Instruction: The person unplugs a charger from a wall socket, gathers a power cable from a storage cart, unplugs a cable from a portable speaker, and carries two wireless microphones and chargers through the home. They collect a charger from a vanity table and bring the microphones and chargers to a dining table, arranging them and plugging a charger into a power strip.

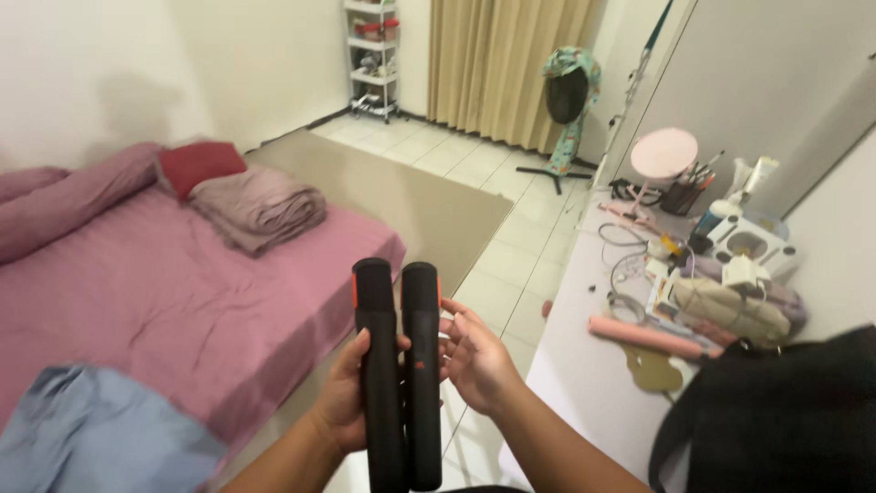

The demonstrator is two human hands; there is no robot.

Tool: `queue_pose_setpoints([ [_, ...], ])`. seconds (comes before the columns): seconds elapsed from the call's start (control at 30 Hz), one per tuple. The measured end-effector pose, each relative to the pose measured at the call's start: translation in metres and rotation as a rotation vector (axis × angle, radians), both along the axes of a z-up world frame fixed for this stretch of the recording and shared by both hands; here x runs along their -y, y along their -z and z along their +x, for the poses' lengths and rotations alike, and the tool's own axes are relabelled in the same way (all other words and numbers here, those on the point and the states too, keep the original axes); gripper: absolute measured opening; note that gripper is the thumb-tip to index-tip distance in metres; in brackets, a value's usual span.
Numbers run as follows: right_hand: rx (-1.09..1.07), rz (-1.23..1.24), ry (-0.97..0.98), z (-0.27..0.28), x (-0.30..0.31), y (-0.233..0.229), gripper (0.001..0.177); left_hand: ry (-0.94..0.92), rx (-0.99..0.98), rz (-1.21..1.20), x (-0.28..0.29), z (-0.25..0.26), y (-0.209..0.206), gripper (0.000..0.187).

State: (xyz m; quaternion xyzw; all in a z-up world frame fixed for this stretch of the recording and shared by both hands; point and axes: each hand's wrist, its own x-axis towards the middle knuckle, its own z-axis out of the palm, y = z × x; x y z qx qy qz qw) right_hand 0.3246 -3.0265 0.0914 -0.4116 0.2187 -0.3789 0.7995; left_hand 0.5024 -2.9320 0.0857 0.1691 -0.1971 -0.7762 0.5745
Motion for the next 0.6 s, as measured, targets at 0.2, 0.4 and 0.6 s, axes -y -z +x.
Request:
queue_pose_setpoints([
  [0.2, -0.043, 0.042, 0.077, 0.034, 0.094, -0.003, 0.059, 0.085, -0.086, -0.047, 0.103, 0.042, -0.005, 0.049],
  [0.4, -0.006, 0.022, 0.330, 0.039, 0.185, 0.015, 0.056, 0.243, -0.100, 0.071, 0.231, 0.066, 0.009, 0.055],
  [0.6, -0.034, 0.107, 0.620, 0.052, 0.268, 0.022, 0.052, 0.522, -0.110, 0.010, 0.361, 0.087, 0.009, 0.055],
])
